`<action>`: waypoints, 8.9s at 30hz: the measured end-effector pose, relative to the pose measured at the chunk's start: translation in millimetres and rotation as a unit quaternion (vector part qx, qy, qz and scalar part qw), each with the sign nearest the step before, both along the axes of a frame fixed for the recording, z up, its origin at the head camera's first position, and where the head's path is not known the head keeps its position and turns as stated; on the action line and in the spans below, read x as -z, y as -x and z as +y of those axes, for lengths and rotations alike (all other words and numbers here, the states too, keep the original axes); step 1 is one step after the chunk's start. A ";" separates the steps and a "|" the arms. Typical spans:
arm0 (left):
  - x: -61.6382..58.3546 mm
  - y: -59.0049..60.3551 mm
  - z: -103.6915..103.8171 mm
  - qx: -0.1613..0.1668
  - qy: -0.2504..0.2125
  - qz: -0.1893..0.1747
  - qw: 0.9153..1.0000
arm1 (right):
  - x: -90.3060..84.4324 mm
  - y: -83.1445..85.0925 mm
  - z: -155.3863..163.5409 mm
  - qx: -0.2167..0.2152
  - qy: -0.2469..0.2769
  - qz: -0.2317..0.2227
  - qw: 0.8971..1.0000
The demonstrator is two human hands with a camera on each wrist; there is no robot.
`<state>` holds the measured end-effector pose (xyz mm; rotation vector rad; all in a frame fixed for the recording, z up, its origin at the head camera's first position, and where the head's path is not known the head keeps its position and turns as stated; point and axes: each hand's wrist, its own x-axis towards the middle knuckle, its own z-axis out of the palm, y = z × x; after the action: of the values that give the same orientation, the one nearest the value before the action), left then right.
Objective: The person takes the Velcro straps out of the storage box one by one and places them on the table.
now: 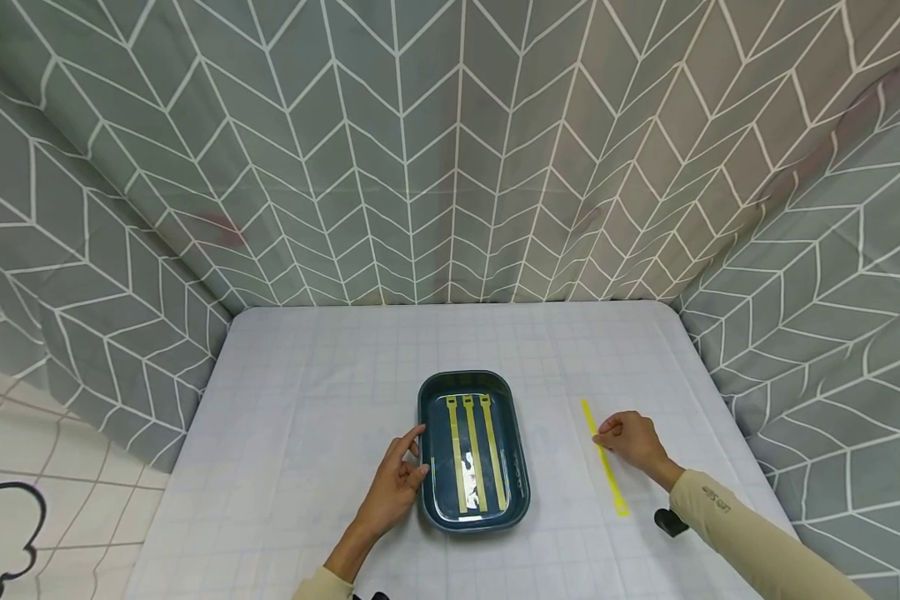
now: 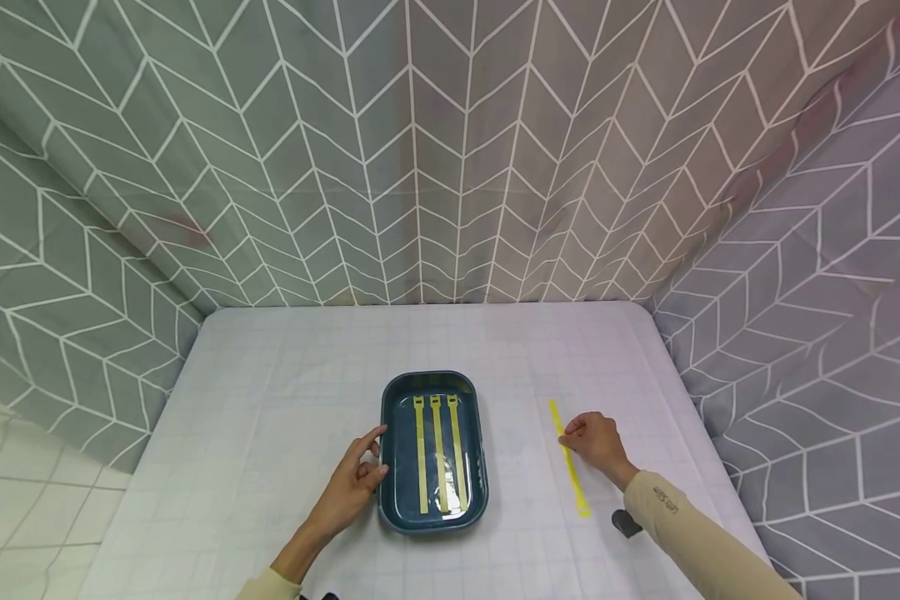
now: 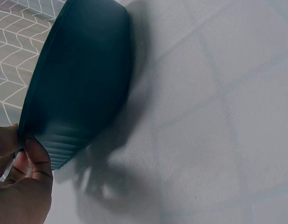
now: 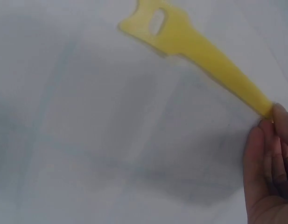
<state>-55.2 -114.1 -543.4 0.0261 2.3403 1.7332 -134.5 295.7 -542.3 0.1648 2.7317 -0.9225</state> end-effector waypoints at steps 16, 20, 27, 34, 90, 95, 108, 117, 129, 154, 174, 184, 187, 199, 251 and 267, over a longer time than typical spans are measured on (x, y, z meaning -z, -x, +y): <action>2.6 0.8 -2.2 0.002 -0.006 0.009 1.000 | -17.5 9.8 -16.5 -0.035 -0.013 0.027 0.999; 3.6 0.6 -2.8 0.005 -0.014 0.024 1.000 | -25.6 13.4 -23.5 -0.050 0.006 0.045 0.998; 3.3 1.8 -2.2 0.001 -0.010 0.006 1.000 | -42.9 21.2 -41.5 -0.093 0.029 0.070 0.993; 1.6 2.0 -2.1 0.000 -0.009 0.004 1.000 | -60.3 28.4 -66.7 -0.146 0.030 0.114 0.982; -0.3 -4.0 -3.9 0.003 -0.044 0.014 0.999 | -62.6 12.3 -216.2 -0.542 -0.166 0.089 0.819; -0.3 -5.9 -3.1 0.002 -0.046 0.010 0.999 | -55.5 13.4 -222.6 -0.569 -0.198 0.108 0.791; 2.2 -4.3 -3.1 0.009 -0.034 0.013 0.999 | -43.3 18.1 -234.4 -0.637 -0.259 0.161 0.708; 3.4 -3.5 -5.5 0.012 -0.044 0.022 0.999 | -36.2 18.9 -237.2 -0.655 -0.298 0.185 0.670; 0.7 -1.7 -6.4 0.011 -0.055 0.019 0.998 | -34.3 21.2 -246.7 -0.682 -0.308 0.211 0.629; 0.4 -1.8 -6.2 0.018 -0.027 0.009 0.999 | -23.6 21.1 -249.8 -0.701 -0.349 0.264 0.564; -0.2 3.2 -2.4 0.014 -0.065 0.029 0.997 | -44.9 31.8 -241.4 -0.716 -0.297 0.273 0.570; 1.0 2.6 -2.0 0.023 -0.038 0.020 0.999 | -76.6 37.9 -233.7 -0.687 -0.252 0.355 0.581; 1.7 2.8 -1.9 0.021 -0.020 0.024 0.999 | -89.8 39.2 -232.8 -0.676 -0.241 0.375 0.587; 0.9 0.1 -6.9 0.009 -0.034 0.037 0.999 | -125.7 49.8 -213.5 -0.577 -0.033 0.377 0.724; -1.6 0.3 -3.5 0.020 -0.027 -0.006 0.999 | -23.8 3.7 -73.3 -0.014 0.147 0.025 0.989; -0.4 0.7 -2.4 0.014 -0.018 -0.013 1.000 | -10.9 -9.7 -55.5 0.051 0.083 -0.037 0.995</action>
<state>-55.9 -116.5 -542.9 0.0430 2.2798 1.7505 -124.8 240.1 -531.3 0.3025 2.5840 -1.1429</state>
